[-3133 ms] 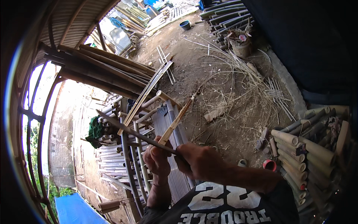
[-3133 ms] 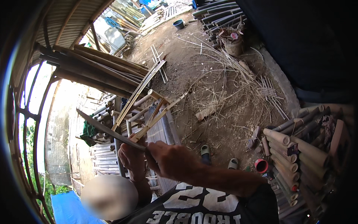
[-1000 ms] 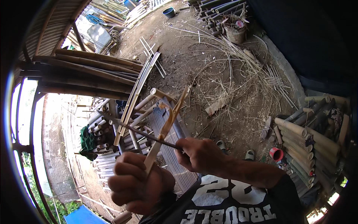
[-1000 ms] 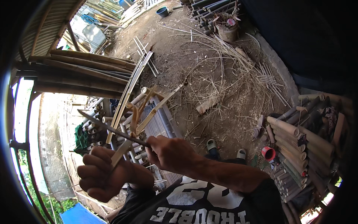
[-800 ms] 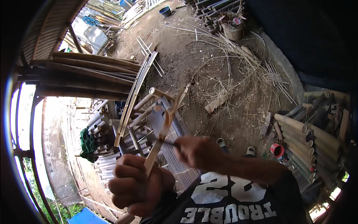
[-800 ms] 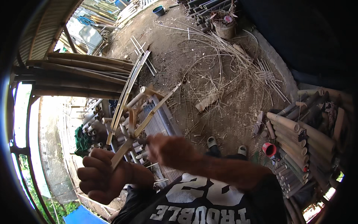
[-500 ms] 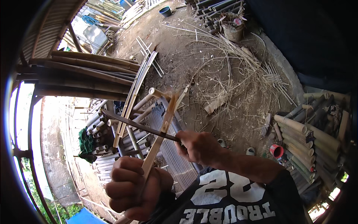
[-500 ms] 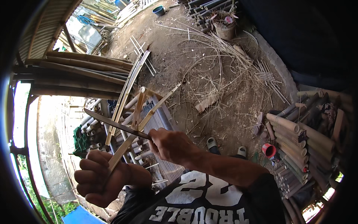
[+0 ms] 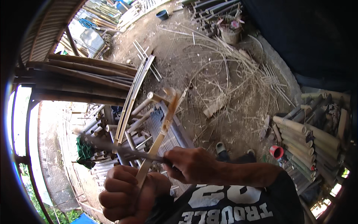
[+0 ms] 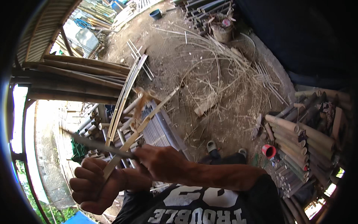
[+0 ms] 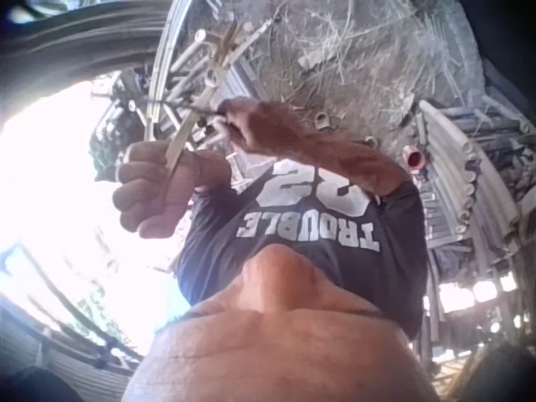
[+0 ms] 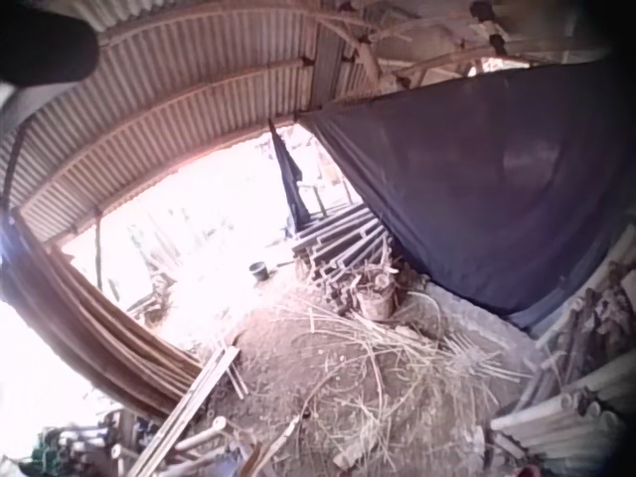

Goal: The person uses a large knife to shave and smooth the surface of long, thin bamboo strips. They hold the bamboo with one hand and repeatedly scrape the blade along the length of the strip to remove the outer layer and refine the shape. The person works on multiple strips, occasionally inspecting the finished pieces before continuing.

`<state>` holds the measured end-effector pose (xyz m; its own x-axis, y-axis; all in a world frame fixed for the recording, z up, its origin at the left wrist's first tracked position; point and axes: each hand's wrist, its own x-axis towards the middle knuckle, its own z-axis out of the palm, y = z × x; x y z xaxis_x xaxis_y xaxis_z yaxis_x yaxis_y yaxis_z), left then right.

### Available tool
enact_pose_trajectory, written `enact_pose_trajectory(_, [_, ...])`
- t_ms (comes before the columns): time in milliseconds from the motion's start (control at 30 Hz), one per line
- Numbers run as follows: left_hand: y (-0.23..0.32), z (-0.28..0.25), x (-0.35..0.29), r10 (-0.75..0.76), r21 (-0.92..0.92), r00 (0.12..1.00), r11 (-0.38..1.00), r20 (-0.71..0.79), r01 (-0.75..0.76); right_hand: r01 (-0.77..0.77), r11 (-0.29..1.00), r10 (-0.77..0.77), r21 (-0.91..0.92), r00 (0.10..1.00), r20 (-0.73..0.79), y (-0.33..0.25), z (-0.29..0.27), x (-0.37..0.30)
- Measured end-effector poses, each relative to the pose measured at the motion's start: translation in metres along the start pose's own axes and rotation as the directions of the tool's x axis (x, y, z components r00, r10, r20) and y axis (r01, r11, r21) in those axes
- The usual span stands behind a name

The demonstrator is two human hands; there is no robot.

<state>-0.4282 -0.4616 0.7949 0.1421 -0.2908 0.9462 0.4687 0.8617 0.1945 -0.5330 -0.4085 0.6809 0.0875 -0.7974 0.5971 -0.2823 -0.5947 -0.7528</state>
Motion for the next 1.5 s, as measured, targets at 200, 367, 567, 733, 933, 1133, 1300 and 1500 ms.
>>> enact_pose_trajectory(200, [-0.007, -0.016, 0.011, -0.004, -0.047, 0.996, 0.999, 0.09, 0.008, -0.459, 0.836, 0.47, -0.302, 0.882, -0.039, 0.07, 0.019, -0.007])
enact_pose_trajectory(367, [-0.035, -0.027, 0.004, -0.077, 0.101, 0.987, 0.993, 0.143, 0.063, -0.534, 0.845, 0.535, -0.035, 0.845, 0.011, 0.093, 0.01, -0.019])
enact_pose_trajectory(567, [-0.08, -0.019, -0.014, -0.12, 0.094, 0.984, 0.99, 0.134, 0.107, -0.586, 0.804, 0.594, -0.103, 0.8, 0.082, 0.066, -0.028, 0.008])
enact_pose_trajectory(733, [-0.106, 0.016, -0.01, -0.072, 0.143, 0.997, 0.988, 0.043, 0.065, -0.223, 0.97, 0.222, -0.098, 0.975, -0.025, 0.069, -0.056, 0.033])
enact_pose_trajectory(933, [-0.144, 0.065, 0.0, -0.067, 0.108, 0.996, 0.992, 0.054, 0.061, -0.433, 0.899, 0.437, -0.062, 0.892, 0.113, 0.096, -0.115, 0.052])
enact_pose_trajectory(1133, [-0.174, 0.091, 0.0, -0.084, 0.04, 0.992, 0.996, 0.092, 0.081, -0.227, 0.971, 0.225, -0.079, 0.974, -0.033, 0.094, -0.142, 0.067])
enact_pose_trajectory(1300, [-0.188, 0.099, 0.008, -0.074, 0.073, 0.99, 0.995, 0.118, 0.066, -0.246, 0.969, 0.247, -0.027, 0.965, 0.087, 0.08, -0.179, 0.068])
enact_pose_trajectory(1500, [-0.184, 0.109, 0.003, -0.067, 0.154, 0.996, 0.986, 0.051, 0.058, -0.323, 0.941, 0.331, -0.101, 0.94, 0.08, 0.09, -0.181, 0.068])
